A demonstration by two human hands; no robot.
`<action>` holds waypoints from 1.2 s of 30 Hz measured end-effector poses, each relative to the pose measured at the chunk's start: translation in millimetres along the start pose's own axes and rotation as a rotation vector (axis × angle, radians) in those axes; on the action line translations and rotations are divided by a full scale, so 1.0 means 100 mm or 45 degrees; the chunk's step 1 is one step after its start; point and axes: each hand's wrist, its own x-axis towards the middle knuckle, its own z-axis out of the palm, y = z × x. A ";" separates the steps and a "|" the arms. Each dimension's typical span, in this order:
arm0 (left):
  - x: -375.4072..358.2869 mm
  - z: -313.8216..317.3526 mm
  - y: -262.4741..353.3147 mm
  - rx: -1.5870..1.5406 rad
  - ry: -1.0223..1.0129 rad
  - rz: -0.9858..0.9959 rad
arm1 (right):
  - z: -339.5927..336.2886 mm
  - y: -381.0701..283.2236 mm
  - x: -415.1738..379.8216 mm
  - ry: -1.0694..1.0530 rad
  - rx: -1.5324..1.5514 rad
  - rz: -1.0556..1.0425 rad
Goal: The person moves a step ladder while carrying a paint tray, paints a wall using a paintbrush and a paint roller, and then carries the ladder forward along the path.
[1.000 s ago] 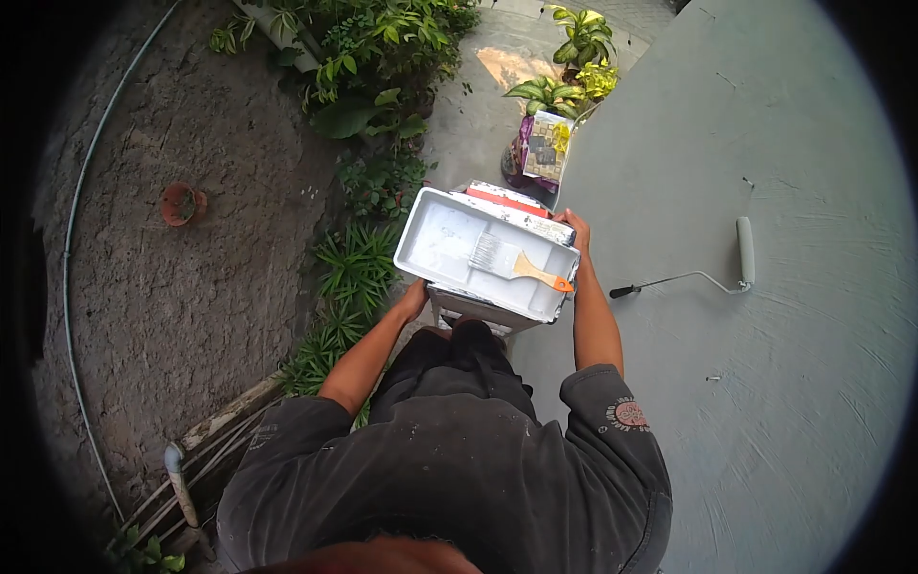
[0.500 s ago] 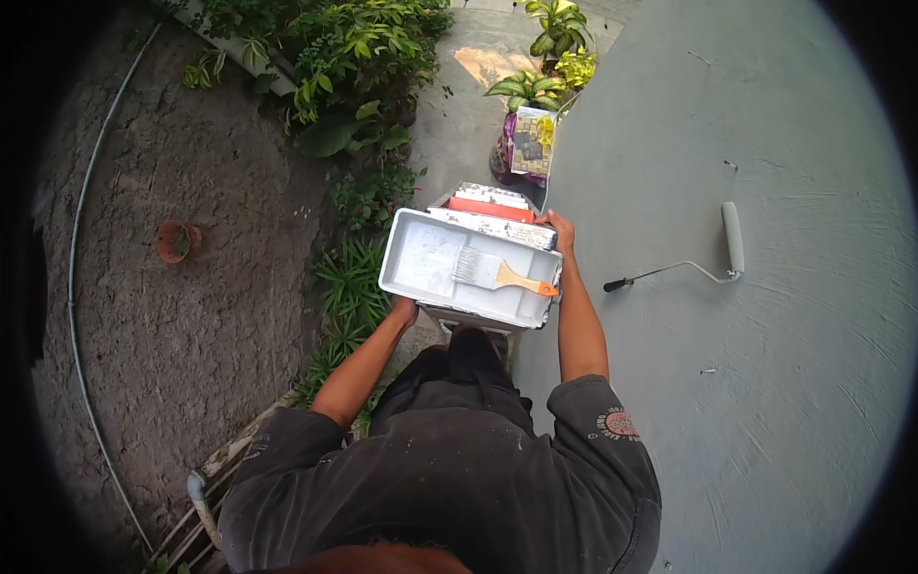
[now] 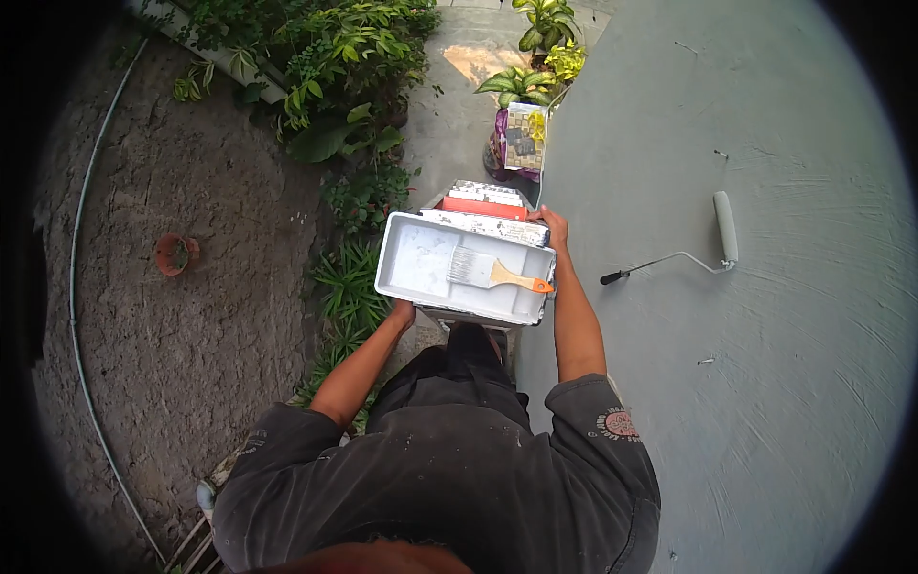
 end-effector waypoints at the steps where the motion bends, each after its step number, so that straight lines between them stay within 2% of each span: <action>1: 0.02 -0.03 -0.03 0.013 -0.009 -0.003 | 0.01 0.00 -0.01 0.019 -0.024 -0.002; 13: 0.28 -0.28 -0.41 0.151 -0.068 0.060 | 0.02 0.10 0.08 0.080 -0.100 0.005; 15: 0.28 -0.33 -0.47 0.173 -0.060 0.074 | 0.02 0.11 0.07 0.088 -0.141 -0.069; 20: 0.33 -0.43 -0.55 0.205 -0.040 0.110 | 0.09 0.00 -0.01 0.071 -0.133 0.031; 29: 0.36 -0.57 -0.74 0.210 0.022 0.171 | 0.07 0.07 0.04 0.120 -0.216 -0.075; 33: 0.38 -0.59 -0.75 0.386 0.048 0.193 | 0.07 0.07 0.05 0.143 -0.218 -0.069; 36: 0.42 -0.61 -0.79 0.203 0.042 0.105 | 0.05 0.09 0.03 0.178 -0.195 -0.049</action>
